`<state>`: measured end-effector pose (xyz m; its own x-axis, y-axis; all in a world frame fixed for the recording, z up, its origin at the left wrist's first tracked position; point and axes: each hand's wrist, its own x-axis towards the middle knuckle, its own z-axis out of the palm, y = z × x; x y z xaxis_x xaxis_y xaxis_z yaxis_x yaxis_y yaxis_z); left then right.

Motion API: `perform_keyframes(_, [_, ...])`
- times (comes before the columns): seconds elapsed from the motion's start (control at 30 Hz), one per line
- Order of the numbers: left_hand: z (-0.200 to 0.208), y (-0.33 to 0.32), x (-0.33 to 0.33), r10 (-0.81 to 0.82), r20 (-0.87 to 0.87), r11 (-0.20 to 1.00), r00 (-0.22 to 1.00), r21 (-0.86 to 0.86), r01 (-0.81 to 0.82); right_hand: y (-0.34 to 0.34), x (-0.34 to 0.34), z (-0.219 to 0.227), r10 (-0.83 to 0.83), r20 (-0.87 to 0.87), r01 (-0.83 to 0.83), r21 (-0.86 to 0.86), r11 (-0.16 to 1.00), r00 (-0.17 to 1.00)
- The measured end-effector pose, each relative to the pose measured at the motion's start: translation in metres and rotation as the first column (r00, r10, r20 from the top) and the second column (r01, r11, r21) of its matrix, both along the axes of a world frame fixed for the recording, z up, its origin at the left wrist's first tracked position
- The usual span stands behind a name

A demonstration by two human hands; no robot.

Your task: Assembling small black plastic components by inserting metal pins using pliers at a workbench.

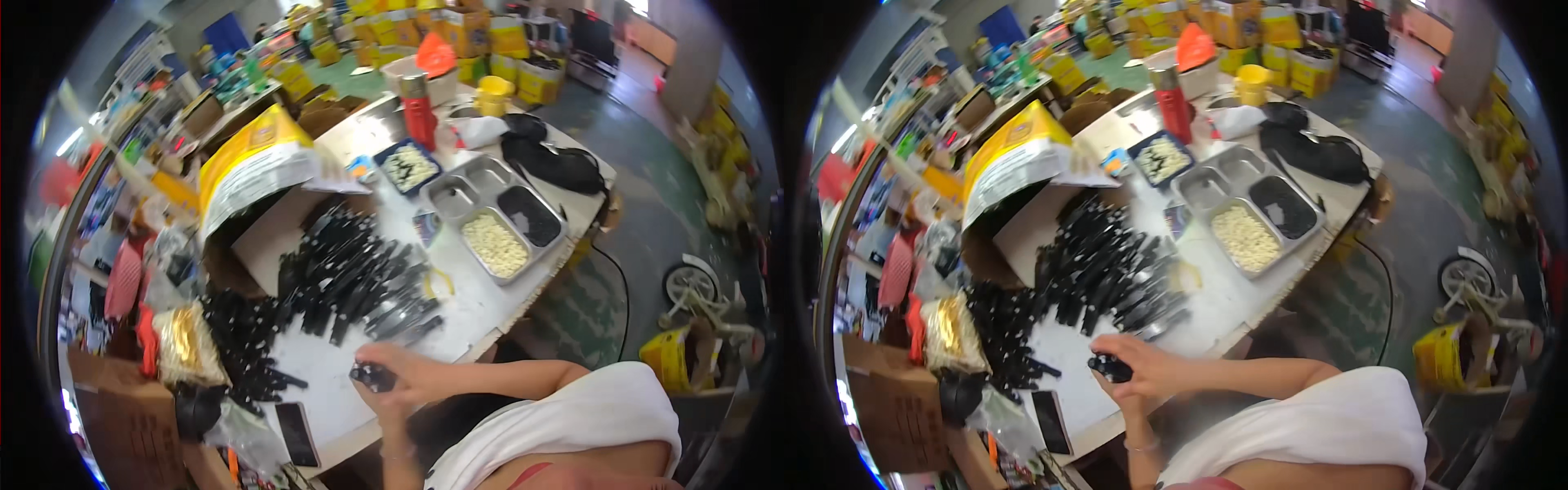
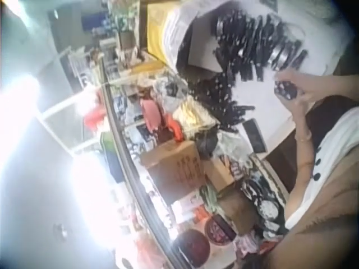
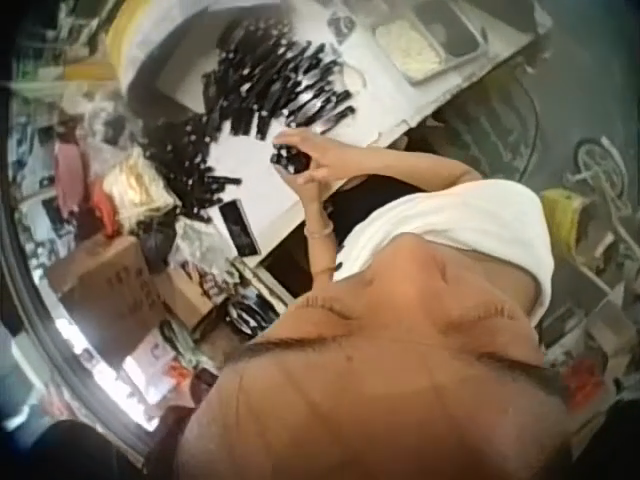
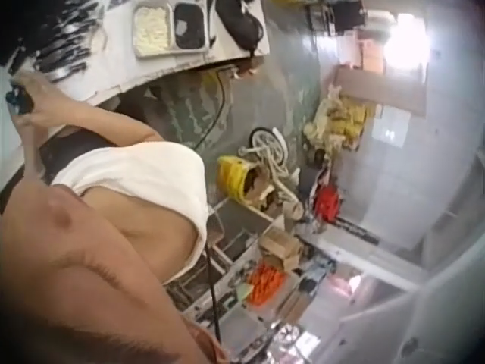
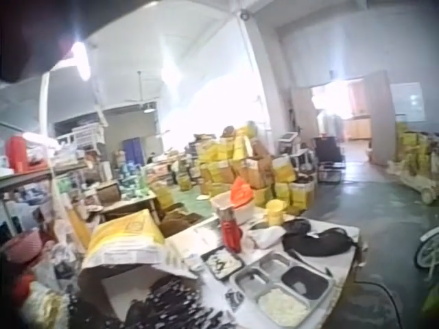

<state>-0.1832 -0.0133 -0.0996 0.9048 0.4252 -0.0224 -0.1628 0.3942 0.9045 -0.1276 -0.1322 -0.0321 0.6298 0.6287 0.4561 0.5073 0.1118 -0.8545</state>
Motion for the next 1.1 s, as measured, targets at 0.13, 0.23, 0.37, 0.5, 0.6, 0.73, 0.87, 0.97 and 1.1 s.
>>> perform_keyframes(0.13, [-0.027, -0.028, 0.008, -0.007, 0.093, 0.942, 0.996, -0.334, 0.038, -0.023, -0.004, -0.016, -0.03, -0.071, 0.024, -0.089, 0.996, 0.997])
perform_keyframes(0.23, [-0.032, -0.037, -0.002, 0.058, 0.097, 0.962, 0.994, -0.272, -0.03, -0.037, -0.01, -0.018, -0.047, -0.079, 0.038, -0.117, 0.992, 0.996])
perform_keyframes(0.37, [-0.033, -0.051, -0.006, 0.114, 0.116, 0.977, 0.987, -0.19, -0.091, -0.044, -0.015, -0.014, -0.085, 0.109, 0.109, -0.234, 0.966, 0.99])
perform_keyframes(0.5, [-0.009, -0.063, 0.004, 0.189, 0.068, 0.889, 0.98, 0.411, -0.2, -0.086, 0.018, 0.003, -0.204, 0.151, 0.229, -0.176, 0.957, 0.967])
perform_keyframes(0.6, [0.007, -0.062, -0.005, 0.133, 0.134, 0.85, 0.982, 0.495, -0.183, -0.168, 0.064, 0.012, -0.545, 0.494, 0.68, -0.137, 0.72, 0.678])
perform_keyframes(0.73, [-0.004, -0.062, -0.012, 0.141, 0.066, 0.872, 0.988, 0.465, -0.156, -0.27, 0.114, -0.006, -0.618, 0.655, 0.901, -0.305, 0.309, 0.434])
perform_keyframes(0.87, [-0.001, -0.086, 0.0, -0.043, -0.034, 0.88, 0.999, 0.472, 0.054, -0.305, 0.138, -0.026, -0.488, 0.72, 0.87, -0.397, 0.293, 0.494])
perform_keyframes(0.97, [-0.014, -0.11, 0.015, -0.062, -0.014, 0.839, 0.998, 0.541, 0.059, -0.3, 0.151, -0.03, -0.398, 0.738, 0.835, -0.433, 0.34, 0.545])
perform_keyframes(1.1, [-0.018, -0.124, 0.021, -0.051, 0.001, 0.808, 0.999, 0.588, 0.041, -0.295, 0.168, -0.041, -0.316, 0.757, 0.814, -0.475, 0.334, 0.572])
